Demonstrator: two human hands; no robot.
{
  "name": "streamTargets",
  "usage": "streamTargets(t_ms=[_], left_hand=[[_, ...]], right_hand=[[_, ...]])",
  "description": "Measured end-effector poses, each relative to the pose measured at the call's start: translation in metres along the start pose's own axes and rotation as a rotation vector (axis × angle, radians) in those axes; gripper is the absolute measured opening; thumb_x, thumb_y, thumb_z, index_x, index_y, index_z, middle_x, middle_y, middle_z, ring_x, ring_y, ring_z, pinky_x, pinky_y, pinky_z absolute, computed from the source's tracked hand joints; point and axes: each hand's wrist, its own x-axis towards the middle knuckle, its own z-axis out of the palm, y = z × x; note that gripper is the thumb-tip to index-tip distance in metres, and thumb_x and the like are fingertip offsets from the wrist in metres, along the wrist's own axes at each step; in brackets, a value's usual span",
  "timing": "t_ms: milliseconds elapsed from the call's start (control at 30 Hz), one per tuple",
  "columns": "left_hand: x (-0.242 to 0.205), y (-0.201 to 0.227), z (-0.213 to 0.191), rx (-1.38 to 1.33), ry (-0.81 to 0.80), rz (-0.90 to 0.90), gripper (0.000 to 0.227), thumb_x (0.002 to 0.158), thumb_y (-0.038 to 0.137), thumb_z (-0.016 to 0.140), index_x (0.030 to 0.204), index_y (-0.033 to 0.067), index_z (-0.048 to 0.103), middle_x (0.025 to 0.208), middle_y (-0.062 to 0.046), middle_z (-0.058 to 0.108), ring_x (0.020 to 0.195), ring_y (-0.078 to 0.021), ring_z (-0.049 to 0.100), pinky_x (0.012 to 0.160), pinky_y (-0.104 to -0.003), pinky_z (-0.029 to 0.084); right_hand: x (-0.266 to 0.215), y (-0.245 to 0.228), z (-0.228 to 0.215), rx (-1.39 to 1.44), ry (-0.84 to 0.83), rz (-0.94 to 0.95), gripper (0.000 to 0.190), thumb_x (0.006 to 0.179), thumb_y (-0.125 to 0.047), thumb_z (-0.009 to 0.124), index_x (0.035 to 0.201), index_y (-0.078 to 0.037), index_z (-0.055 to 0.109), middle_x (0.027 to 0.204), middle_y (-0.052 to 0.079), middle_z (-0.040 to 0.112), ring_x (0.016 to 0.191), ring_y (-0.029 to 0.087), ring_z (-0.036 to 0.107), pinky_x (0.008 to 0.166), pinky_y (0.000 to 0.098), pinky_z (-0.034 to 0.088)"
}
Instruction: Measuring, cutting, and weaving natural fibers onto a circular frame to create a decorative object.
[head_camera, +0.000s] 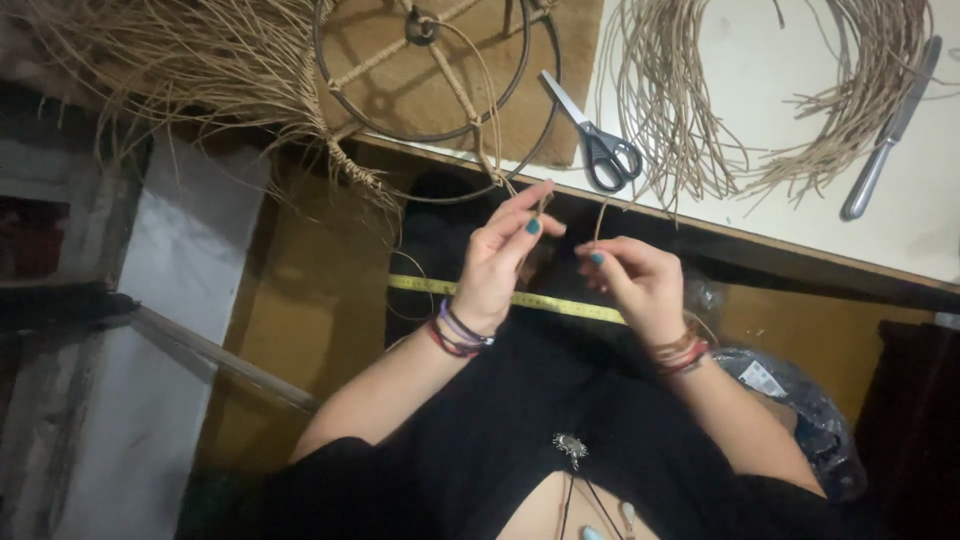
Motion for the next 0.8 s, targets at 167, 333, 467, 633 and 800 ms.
streamTargets(t_ms=[167,333,467,633,800], left_hand=[[-0.012,-0.020,0.031,-0.077,0.096,-0.005,0.024,0.106,0.017,0.059,0.111,0.0015,0.076,0.142,-0.014,0.059,0.135,-0.0255,0.056,0.117,-0.040,0.041],[-0.013,-0.011,0.039,-0.023,0.078,-0.009,0.025,0.105,0.017,0.060,0.111,-0.0007,0.076,0.138,-0.016,0.062,0.135,-0.0271,0.057,0.117,-0.041,0.042],[-0.013,-0.016,0.038,0.062,0.023,-0.031,0.022,0.105,0.020,0.062,0.114,0.0063,0.078,0.137,-0.010,0.064,0.134,-0.0226,0.056,0.119,-0.038,0.037],[-0.013,-0.028,0.044,0.016,-0.012,-0.072,0.021,0.104,0.022,0.064,0.111,0.0089,0.079,0.142,-0.009,0.062,0.135,-0.0214,0.055,0.117,-0.038,0.040],[-0.012,-0.005,0.061,-0.270,0.108,-0.224,0.019,0.106,0.019,0.061,0.106,0.0053,0.074,0.121,-0.005,0.070,0.064,-0.0015,0.064,0.050,-0.012,0.052]], right_hand=[[-0.003,-0.024,0.020,-0.218,0.080,-0.272,0.012,0.097,-0.009,0.070,0.102,-0.009,0.081,0.072,0.004,0.073,0.062,0.020,0.070,0.060,0.0302,0.054],[-0.002,-0.024,0.020,-0.276,0.081,-0.324,0.010,0.098,-0.009,0.070,0.098,-0.009,0.080,0.067,0.003,0.068,0.062,0.025,0.067,0.061,0.0339,0.052],[-0.002,-0.040,0.016,-0.256,0.079,-0.334,0.011,0.099,-0.009,0.069,0.092,-0.007,0.077,0.076,0.009,0.071,0.071,0.032,0.069,0.065,0.0386,0.053],[-0.004,-0.034,0.010,-0.124,0.035,-0.258,0.014,0.100,-0.006,0.067,0.090,0.001,0.073,0.091,0.019,0.075,0.086,0.038,0.073,0.073,0.0424,0.054],[-0.005,-0.016,0.018,0.269,-0.046,0.016,0.024,0.105,-0.011,0.055,0.097,0.001,0.074,0.074,0.005,0.071,0.080,0.010,0.064,0.075,0.0298,0.055]])
